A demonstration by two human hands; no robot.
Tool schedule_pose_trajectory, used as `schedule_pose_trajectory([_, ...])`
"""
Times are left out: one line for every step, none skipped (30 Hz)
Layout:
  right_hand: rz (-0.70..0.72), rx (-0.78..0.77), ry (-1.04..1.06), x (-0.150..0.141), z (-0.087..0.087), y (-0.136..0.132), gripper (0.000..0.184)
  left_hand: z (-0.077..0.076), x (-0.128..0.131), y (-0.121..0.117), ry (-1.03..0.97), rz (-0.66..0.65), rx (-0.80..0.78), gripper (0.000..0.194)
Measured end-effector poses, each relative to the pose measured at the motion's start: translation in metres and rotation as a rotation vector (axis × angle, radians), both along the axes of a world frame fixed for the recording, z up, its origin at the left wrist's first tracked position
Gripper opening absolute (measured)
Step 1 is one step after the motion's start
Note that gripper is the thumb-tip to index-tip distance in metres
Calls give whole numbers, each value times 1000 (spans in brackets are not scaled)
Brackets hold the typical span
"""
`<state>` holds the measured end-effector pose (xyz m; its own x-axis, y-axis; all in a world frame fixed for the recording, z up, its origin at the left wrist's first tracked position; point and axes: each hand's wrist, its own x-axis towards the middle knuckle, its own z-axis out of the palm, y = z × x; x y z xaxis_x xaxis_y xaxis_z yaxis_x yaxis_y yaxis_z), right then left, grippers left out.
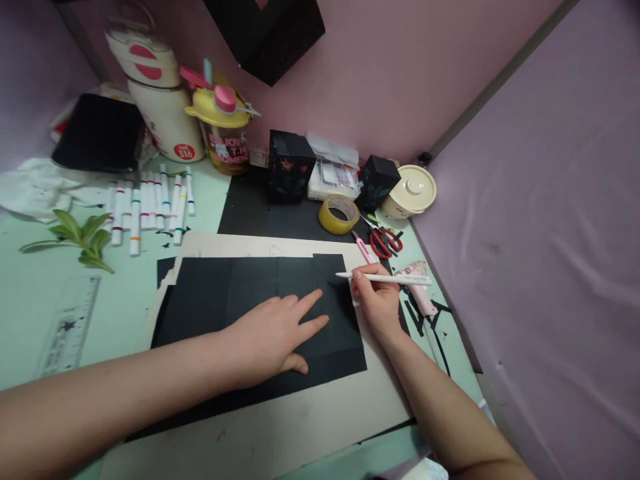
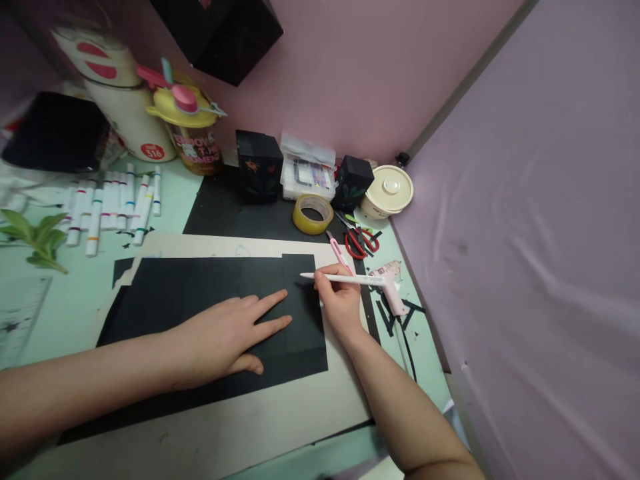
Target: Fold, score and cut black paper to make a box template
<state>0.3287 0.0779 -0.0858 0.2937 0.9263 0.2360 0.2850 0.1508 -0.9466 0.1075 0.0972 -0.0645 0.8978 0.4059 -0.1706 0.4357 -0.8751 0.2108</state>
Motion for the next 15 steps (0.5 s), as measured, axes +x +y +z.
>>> schedule_pose_trajectory([23, -14, -1, 0, 0, 0, 14, 0, 0, 0, 0, 1, 0, 75])
schedule_pose_trajectory([58, -28, 1, -1, -1, 0, 12, 1, 0, 0, 2, 4, 1, 75])
schedule_pose_trajectory([99, -38, 4, -2, -1, 0, 10, 1, 0, 0, 3, 7, 1, 75])
schedule_pose_trajectory([144, -46, 2, -3, -2, 0, 11, 1, 0, -1, 5, 9, 1, 75])
schedule_pose_trajectory([184, -46, -4, -4, -3, 0, 15, 1, 0, -1, 7, 9, 1, 75])
schedule_pose_trajectory([214, -40, -17, -4, -3, 0, 19, 1, 0, -2, 11, 8, 1, 74])
schedule_pose_trajectory([235, -34, -36, -5, -4, 0, 22, 2, 1, -2, 17, 5, -1, 74])
schedule_pose_trajectory([244, -31, -53, -5, -5, 0, 23, 2, 1, -2, 24, 5, -5, 74])
schedule_pose_trajectory([246, -32, -65, -5, -7, 1, 23, 4, 2, -2, 29, 7, -11, 73])
schedule_pose_trajectory([244, -34, -70, -5, -8, 1, 23, 6, 3, 0, 32, 12, -18, 74])
schedule_pose_trajectory([242, -39, -71, -5, -9, 2, 23, 9, 3, 2, 34, 19, -30, 74])
schedule_pose_trajectory([241, -46, -71, -5, -10, 2, 23, 12, 4, 4, 33, 28, -46, 76])
schedule_pose_trajectory([237, -56, -69, -5, -10, 3, 23, 17, 3, 5, 25, 36, -67, 78])
schedule_pose_trajectory([232, -65, -65, -5, -10, 3, 24, 21, 1, 6, 2, 43, -94, 79])
schedule_pose_trajectory([225, -73, -60, -5, -10, 4, 24, 24, -2, 3, -34, 44, -130, 79])
